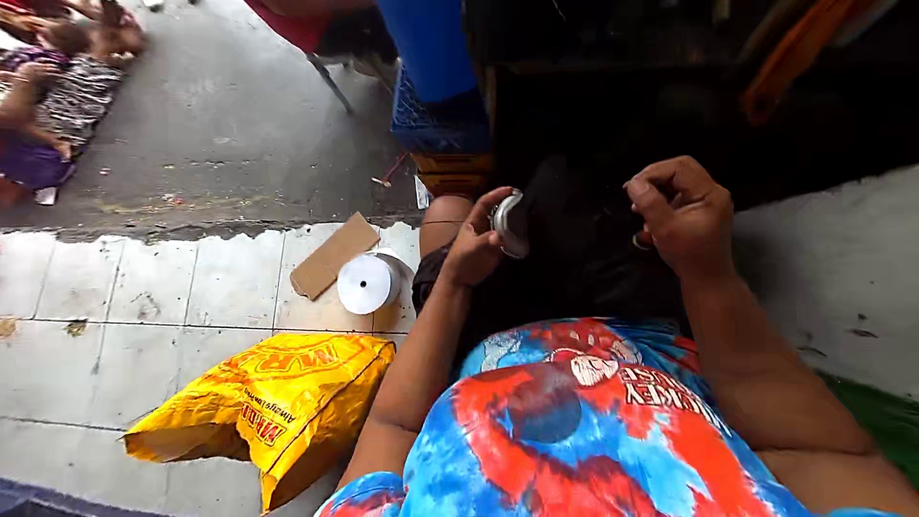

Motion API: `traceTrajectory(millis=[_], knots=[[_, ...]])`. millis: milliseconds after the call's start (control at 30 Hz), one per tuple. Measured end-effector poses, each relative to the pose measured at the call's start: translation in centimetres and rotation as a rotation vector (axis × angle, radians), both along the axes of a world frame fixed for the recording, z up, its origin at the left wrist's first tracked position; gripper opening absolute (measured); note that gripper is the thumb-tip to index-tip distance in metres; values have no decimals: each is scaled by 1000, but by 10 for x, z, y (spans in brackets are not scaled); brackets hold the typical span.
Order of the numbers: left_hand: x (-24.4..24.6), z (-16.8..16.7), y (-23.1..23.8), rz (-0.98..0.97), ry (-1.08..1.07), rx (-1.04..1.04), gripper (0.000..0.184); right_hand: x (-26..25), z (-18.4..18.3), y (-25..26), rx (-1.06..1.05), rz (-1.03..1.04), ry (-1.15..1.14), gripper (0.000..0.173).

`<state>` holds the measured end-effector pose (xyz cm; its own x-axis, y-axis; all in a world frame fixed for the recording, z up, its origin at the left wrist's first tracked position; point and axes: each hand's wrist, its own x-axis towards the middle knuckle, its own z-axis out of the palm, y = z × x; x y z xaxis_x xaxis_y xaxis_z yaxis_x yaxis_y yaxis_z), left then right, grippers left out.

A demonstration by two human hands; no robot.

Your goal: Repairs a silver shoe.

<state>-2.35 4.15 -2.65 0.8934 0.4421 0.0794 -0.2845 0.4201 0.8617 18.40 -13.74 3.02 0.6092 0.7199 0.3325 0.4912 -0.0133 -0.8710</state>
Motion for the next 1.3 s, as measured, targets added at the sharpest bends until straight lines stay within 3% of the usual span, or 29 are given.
traceTrajectory(millis=[100,233,367,533,1033,1300], knots=[[6,-5,4,-3,-69,-92,69,-14,-34,0,-65,-85,249,26],[7,-14,11,8,-165,-181,60,-26,-51,1,-213,2,207,32],[6,-14,13,-4,-209,-220,60,-24,-26,7,-229,251,41,40],[7,-11,12,-9,-234,-206,55,-30,-13,13,-39,507,-40,35],[10,-12,11,-16,-268,-227,57,-30,-11,24,-62,538,-101,35],[21,-3,5,-52,-132,-246,59,-9,22,6,-239,531,-284,40]])
